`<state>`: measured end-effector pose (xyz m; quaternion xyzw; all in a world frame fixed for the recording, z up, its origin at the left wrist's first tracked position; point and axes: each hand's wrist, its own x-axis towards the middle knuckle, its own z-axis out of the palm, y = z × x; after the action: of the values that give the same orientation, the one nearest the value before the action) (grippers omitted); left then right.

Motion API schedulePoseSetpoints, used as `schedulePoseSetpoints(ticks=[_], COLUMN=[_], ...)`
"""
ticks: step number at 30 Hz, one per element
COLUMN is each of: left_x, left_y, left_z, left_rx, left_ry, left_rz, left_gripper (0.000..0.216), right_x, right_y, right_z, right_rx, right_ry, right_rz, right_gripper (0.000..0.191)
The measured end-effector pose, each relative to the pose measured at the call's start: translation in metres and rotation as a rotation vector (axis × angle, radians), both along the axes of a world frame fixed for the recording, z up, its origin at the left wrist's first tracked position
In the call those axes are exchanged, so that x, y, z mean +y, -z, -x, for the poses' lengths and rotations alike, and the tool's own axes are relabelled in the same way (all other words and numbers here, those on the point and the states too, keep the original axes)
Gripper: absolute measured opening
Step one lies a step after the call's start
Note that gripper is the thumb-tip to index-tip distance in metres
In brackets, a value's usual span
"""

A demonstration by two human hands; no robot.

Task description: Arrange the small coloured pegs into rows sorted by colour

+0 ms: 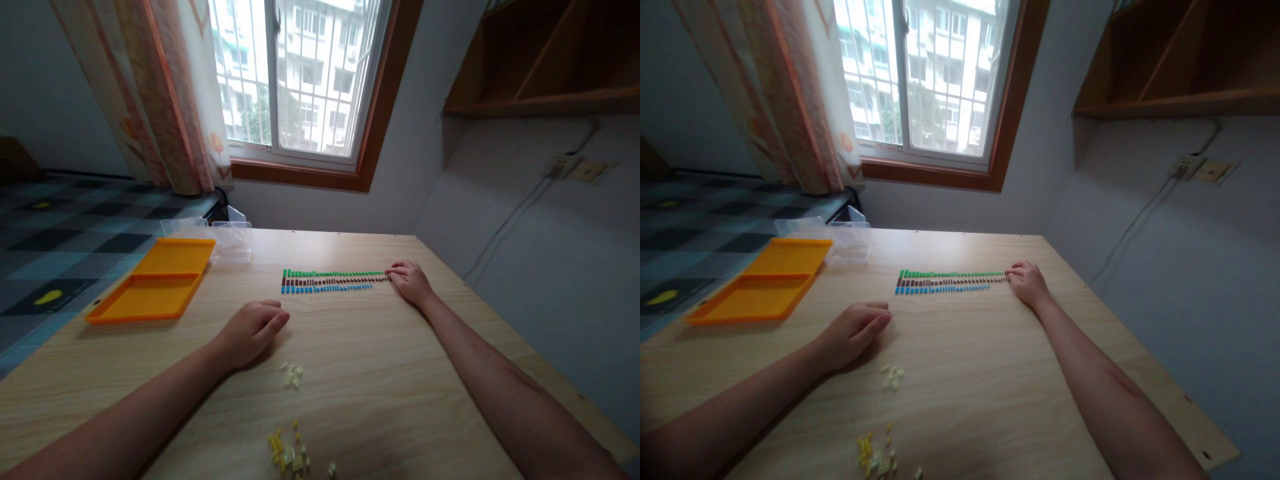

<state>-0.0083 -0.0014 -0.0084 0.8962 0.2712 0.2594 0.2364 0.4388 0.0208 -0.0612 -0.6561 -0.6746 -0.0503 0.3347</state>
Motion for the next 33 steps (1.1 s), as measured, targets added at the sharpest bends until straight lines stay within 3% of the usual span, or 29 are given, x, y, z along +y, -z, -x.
schedulePoseSetpoints(ticks=[12, 20, 33], left_x=[-0.0014, -0.0018, -0.0027], left_y=[-0.0031, -0.0032, -0.0051], left_z=[-0.0014, -0.0010, -0.0027], left_rx=[0.014, 0.013, 0.010], left_ry=[-0.016, -0.018, -0.023], left_rz=[-0.011, -0.002, 0.016], left_gripper=[0.050, 0.049, 0.049], right_x=[0.0003, 0.0010, -0.0023], right_y=[-0.0004, 0.0012, -0.0041], right_z=[0.0006, -0.0033, -0.0022], right_rx=[0.004, 0.040, 0.094], right_ry=[0.010, 0.093, 0.076], right_rz=[-0.007, -0.030, -0.029], right_gripper=[0.025, 0.024, 0.024])
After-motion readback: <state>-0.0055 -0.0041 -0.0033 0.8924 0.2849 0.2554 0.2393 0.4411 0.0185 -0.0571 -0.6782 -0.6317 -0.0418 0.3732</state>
